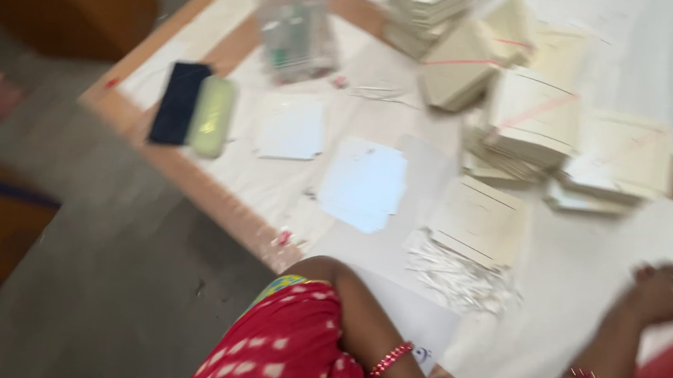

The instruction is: The recorder is sorting, stacking, and packaging square paper cards at a manufacturing workstation.

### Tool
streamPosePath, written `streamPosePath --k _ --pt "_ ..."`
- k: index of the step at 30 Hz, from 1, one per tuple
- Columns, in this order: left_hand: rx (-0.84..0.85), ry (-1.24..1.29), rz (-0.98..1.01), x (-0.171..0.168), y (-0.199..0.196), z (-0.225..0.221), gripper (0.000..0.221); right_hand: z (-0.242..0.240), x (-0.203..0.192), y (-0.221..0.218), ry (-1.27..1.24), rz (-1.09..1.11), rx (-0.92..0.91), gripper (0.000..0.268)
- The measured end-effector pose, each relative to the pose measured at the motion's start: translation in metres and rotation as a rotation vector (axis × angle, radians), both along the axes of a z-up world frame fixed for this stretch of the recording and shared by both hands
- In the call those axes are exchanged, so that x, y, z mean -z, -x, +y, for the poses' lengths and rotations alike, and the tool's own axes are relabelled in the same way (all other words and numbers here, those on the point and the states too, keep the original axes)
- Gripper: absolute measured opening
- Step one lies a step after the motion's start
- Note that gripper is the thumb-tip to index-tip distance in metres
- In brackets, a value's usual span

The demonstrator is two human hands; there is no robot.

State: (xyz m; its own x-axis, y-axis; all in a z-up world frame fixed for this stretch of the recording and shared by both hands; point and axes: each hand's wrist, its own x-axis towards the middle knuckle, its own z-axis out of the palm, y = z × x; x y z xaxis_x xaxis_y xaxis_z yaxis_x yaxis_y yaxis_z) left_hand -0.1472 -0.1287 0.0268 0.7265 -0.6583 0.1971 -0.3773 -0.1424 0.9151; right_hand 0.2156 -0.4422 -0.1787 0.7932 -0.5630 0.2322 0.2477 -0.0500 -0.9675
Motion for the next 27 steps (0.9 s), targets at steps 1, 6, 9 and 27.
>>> streamPosePath --k 1,6,9,27 --pt "0.053 0.004 0.006 0.004 -0.004 -0.007 0.056 0.008 0.002 -0.012 0.001 0.001 0.054 0.022" --pt "0.383 0.063 0.125 0.004 -0.012 -0.045 0.055 0.020 -0.008 0.005 0.175 0.058 0.091 0.014" --pt "0.530 0.083 0.139 0.003 -0.025 -0.051 0.055 0.053 -0.048 0.025 0.149 0.076 0.080 0.011" --pt "0.806 0.451 0.559 0.023 -0.025 -0.046 0.064 0.086 -0.104 0.051 0.193 0.194 0.089 0.006"
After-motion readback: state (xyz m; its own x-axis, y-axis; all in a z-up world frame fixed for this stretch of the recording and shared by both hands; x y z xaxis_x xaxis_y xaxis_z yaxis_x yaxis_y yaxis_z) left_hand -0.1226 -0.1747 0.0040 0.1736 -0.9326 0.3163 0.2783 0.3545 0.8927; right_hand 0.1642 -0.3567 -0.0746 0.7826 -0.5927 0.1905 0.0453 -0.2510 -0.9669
